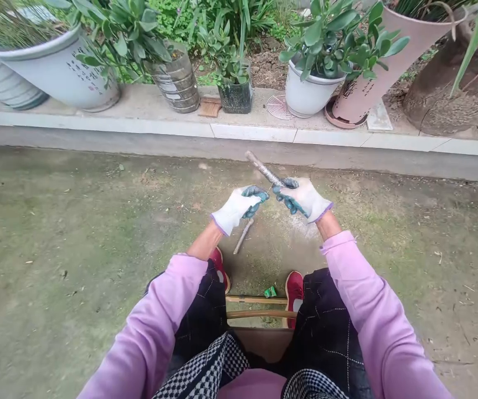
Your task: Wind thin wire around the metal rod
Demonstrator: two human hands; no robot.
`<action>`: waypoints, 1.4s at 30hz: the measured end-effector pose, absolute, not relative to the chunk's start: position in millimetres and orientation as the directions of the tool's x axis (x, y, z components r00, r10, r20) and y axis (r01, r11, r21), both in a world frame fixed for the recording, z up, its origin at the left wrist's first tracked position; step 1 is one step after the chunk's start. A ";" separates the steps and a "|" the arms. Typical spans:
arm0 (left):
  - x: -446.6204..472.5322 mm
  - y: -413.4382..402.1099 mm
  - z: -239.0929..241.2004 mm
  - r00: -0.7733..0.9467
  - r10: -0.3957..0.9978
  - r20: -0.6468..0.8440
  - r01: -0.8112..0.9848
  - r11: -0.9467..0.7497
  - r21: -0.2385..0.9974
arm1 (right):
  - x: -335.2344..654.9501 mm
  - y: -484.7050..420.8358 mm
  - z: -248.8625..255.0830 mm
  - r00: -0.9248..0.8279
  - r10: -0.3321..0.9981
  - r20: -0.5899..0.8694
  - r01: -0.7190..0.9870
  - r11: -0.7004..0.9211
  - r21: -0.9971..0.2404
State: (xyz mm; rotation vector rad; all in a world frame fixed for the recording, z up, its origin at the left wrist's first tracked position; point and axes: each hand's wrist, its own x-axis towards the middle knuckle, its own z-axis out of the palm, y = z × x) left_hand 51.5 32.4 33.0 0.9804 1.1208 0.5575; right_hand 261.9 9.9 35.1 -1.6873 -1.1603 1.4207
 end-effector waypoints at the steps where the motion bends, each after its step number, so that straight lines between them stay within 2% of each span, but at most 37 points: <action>1: 50.2 32.6 35.6 0.373 0.800 -0.470 0.078 0.478 0.875 | 258.4 6.2 40.4 -0.033 0.912 -0.410 0.110 -0.404 -0.908; 3: 44.8 34.6 38.0 0.399 0.819 -0.411 0.064 0.422 0.904 | 253.1 0.4 48.7 -0.131 0.907 -0.399 -0.016 -0.405 -0.914; 5: 36.2 37.2 38.0 0.413 0.840 -0.351 0.083 0.350 0.933 | 249.8 -2.5 52.5 -0.190 0.890 -0.414 -0.043 -0.429 -0.902; 11: 6.8 33.3 38.5 0.425 0.826 -0.370 0.185 0.320 0.929 | 244.9 -4.3 51.5 -0.217 0.861 -0.460 0.044 -0.462 -0.886; 17: -13.0 18.8 42.3 0.575 0.714 -0.399 0.183 0.363 0.914 | 238.6 -16.3 55.6 -0.321 0.854 -0.410 0.031 -0.423 -0.906; 20: -17.7 11.9 46.0 0.585 0.715 -0.383 0.135 0.379 0.915 | 234.1 -21.1 57.8 -0.337 0.850 -0.406 0.073 -0.406 -0.911; 26: 1.0 -3.0 49.5 0.417 0.811 -0.411 0.129 0.395 0.910 | 227.4 -30.3 59.9 -0.351 0.831 -0.432 0.250 -0.362 -0.898; 30: 12.7 -2.5 50.1 0.281 0.851 -0.444 0.100 0.434 0.895 | 225.9 -26.7 58.9 -0.300 0.888 -0.348 0.428 -0.201 -0.881; 33: 12.1 4.5 48.3 0.162 0.869 -0.468 0.018 0.472 0.881 | 224.8 -19.5 57.7 -0.151 0.974 -0.168 0.681 -0.021 -0.732; 35: 9.5 9.0 46.7 0.133 0.878 -0.460 -0.043 0.469 0.882 | 223.8 -16.7 56.4 -0.096 0.991 -0.093 0.800 0.022 -0.600; 37: 6.7 11.6 46.2 0.147 0.883 -0.446 -0.076 0.459 0.885 | 223.0 -16.6 54.7 -0.102 0.992 -0.073 0.829 0.044 -0.558; 42: 1.3 13.5 50.7 0.198 0.880 -0.432 -0.027 0.446 0.895 | 222.6 -23.3 54.6 -0.111 0.991 -0.068 0.790 0.047 -0.612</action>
